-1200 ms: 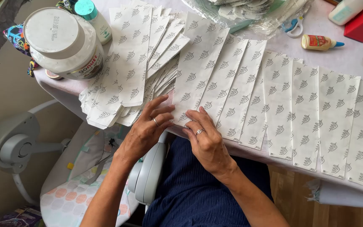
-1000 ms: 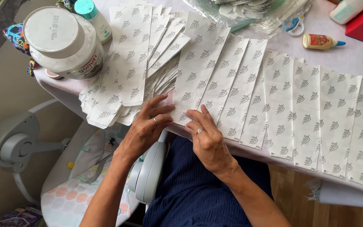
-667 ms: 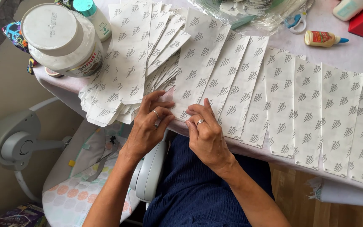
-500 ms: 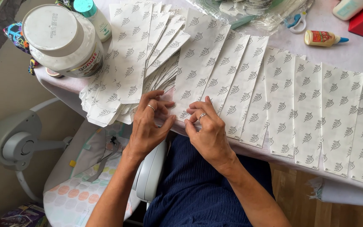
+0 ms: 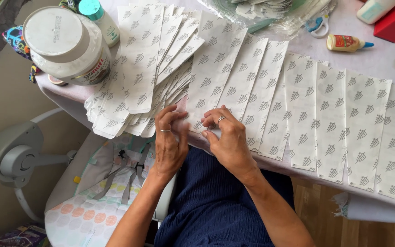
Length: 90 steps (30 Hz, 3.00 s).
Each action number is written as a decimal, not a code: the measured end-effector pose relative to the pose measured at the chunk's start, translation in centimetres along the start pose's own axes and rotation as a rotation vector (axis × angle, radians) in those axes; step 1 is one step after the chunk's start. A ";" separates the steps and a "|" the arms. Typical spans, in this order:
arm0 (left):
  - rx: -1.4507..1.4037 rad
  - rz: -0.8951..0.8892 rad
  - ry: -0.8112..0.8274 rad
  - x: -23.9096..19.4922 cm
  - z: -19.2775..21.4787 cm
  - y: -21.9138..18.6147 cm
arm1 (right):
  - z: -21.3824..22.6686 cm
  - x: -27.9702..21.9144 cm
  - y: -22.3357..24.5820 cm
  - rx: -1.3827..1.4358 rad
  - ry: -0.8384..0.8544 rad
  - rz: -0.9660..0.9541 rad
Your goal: The person folds and aligns multiple patterned paper pouches on a table, then applies glue along the edges to seal them. The pouches are handled one at a time and arranged in a row.
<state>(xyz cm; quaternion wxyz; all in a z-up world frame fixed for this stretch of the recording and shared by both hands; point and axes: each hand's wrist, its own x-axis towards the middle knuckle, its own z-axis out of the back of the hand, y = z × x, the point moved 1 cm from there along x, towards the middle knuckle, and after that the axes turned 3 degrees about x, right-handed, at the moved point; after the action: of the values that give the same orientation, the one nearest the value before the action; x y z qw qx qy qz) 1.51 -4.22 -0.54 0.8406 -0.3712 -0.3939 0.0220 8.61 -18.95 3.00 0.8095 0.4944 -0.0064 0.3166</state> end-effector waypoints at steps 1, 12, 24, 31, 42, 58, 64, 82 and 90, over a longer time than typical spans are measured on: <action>-0.004 -0.003 0.002 0.1 0.0 -0.1 | 0.0 0.0 0.0 -0.003 -0.005 -0.001; -0.150 0.169 -0.057 -0.3 -0.3 -0.4 | -1.2 -0.6 -0.8 -0.053 -0.080 0.045; -0.088 0.122 -0.127 -0.8 -1.0 0.7 | -1.2 -1.0 -2.1 -0.003 -0.025 0.002; -0.072 -0.005 -0.072 -0.1 -0.2 -0.8 | -0.6 -0.8 -1.2 -0.048 -0.024 0.049; 0.131 -0.430 -0.173 -6.2 -1.3 0.3 | 4.6 -7.6 0.3 -0.320 -0.398 0.619; 0.141 -0.563 0.026 -5.6 -3.1 1.7 | 4.0 -10.2 -4.1 -0.613 -0.168 0.595; 0.076 -0.630 0.146 -3.9 -1.3 3.9 | 4.7 -11.5 -6.4 -0.772 -0.272 0.605; -0.204 -0.463 0.270 0.4 1.4 1.7 | 10.3 -11.7 -4.7 -0.785 -0.352 0.565; -0.143 -0.253 0.183 0.9 1.4 1.2 | 11.5 -10.6 -4.2 -0.756 -0.366 0.610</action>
<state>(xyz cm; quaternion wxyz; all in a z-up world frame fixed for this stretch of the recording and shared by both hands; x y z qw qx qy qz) 1.53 -2.25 -0.12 0.8404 -0.3781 -0.3599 -0.1458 5.80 -34.84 2.11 0.7880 0.1903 -0.4056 0.4222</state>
